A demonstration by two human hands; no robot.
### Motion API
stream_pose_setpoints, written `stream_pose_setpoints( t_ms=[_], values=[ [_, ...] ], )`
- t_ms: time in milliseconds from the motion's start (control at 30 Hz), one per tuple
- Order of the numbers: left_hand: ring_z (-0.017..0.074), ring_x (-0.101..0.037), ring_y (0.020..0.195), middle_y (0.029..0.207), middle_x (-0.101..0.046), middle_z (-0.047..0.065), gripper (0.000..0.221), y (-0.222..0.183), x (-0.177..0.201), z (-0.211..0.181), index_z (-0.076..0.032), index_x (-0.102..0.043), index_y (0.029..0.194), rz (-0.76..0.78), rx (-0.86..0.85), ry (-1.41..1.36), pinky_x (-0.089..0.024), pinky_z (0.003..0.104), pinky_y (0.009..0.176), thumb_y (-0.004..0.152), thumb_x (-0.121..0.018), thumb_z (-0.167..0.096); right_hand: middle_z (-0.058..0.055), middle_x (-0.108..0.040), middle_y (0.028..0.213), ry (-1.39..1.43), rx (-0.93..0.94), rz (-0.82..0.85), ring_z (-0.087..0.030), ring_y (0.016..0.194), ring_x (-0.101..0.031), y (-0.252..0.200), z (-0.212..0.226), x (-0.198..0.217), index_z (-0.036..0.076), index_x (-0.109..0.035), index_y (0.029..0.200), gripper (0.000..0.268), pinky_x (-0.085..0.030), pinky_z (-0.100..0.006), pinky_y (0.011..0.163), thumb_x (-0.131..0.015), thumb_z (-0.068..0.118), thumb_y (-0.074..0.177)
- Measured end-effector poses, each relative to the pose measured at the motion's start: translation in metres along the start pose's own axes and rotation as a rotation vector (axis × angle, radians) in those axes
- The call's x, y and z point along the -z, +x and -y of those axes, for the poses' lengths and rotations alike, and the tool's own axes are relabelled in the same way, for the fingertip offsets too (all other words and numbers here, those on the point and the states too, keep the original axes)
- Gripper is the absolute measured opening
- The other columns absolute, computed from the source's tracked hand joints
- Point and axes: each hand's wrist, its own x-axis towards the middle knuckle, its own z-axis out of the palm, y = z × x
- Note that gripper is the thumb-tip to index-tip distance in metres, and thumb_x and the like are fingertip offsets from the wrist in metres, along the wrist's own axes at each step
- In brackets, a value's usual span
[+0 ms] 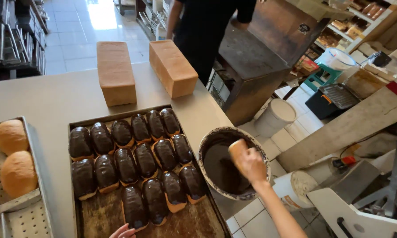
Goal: Manually dipping bread rolls into a bowl of chocolate glaze and arranging them on a baking tray.
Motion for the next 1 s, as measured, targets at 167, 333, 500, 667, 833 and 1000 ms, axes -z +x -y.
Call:
stream_pose_setpoints(
  t_ms=[167, 333, 500, 667, 833, 1000],
  values=[
    [0.0509, -0.059, 0.128, 0.144, -0.053, 0.036, 0.059, -0.008, 0.006, -0.005, -0.002, -0.031, 0.153, -0.083, 0.039, 0.072, -0.048, 0.062, 0.109, 0.109, -0.068, -0.012, -0.011, -0.065, 0.076, 0.184, 0.145, -0.124, -0.022, 0.053, -0.059, 0.026, 0.028, 0.090, 0.004, -0.050, 0.146, 0.056, -0.050, -0.031, 0.039, -0.061, 0.031, 0.098],
    [0.0561, -0.064, 0.117, 0.133, -0.063, 0.042, 0.061, -0.023, -0.020, -0.004, 0.003, -0.043, 0.155, -0.872, 0.204, 0.511, -0.050, 0.066, 0.098, 0.095, -0.051, -0.005, -0.008, -0.058, 0.098, 0.280, -0.059, 0.073, -0.030, 0.074, -0.062, 0.008, 0.013, 0.054, 0.015, -0.067, 0.109, 0.032, -0.053, -0.046, 0.065, -0.063, 0.042, 0.093],
    [0.0496, -0.067, 0.121, 0.136, -0.067, 0.036, 0.059, -0.022, -0.053, -0.008, 0.001, -0.048, 0.153, -0.896, 0.254, 0.550, -0.048, 0.063, 0.102, 0.096, -0.050, -0.012, -0.006, -0.062, 0.100, 0.250, -0.128, 0.254, -0.025, 0.076, -0.066, 0.016, 0.007, 0.064, 0.025, -0.054, 0.145, 0.053, -0.060, -0.042, 0.062, -0.055, 0.049, 0.098],
    [0.0447, -0.068, 0.121, 0.135, -0.067, 0.031, 0.057, 0.005, -0.132, -0.013, -0.001, -0.048, 0.152, -0.915, 0.304, 0.651, -0.051, 0.058, 0.101, 0.097, -0.049, -0.017, -0.009, -0.064, 0.094, 0.234, 0.043, 0.238, -0.022, 0.065, -0.064, 0.013, 0.016, 0.057, 0.026, -0.044, 0.149, 0.052, -0.058, -0.032, 0.046, -0.051, 0.040, 0.100],
    [0.0403, -0.073, 0.118, 0.132, -0.072, 0.028, 0.051, 0.020, -0.173, -0.016, -0.003, -0.052, 0.148, -0.932, 0.273, 0.796, -0.056, 0.054, 0.099, 0.099, -0.048, -0.014, -0.006, -0.069, 0.102, 0.424, -0.016, 0.246, -0.014, 0.057, -0.063, 0.019, 0.012, 0.046, 0.042, -0.040, 0.155, 0.054, -0.055, -0.024, 0.043, -0.041, 0.052, 0.102],
    [0.0362, -0.070, 0.121, 0.136, -0.070, 0.027, 0.053, 0.031, -0.207, -0.025, -0.001, -0.051, 0.149, -0.949, 0.278, 0.747, -0.053, 0.049, 0.101, 0.099, -0.047, -0.017, -0.008, -0.061, 0.090, 0.009, 0.072, -0.014, -0.020, 0.064, -0.060, 0.022, 0.013, 0.064, 0.013, -0.041, 0.159, 0.063, -0.057, -0.034, 0.050, -0.057, 0.031, 0.101]
  ],
)
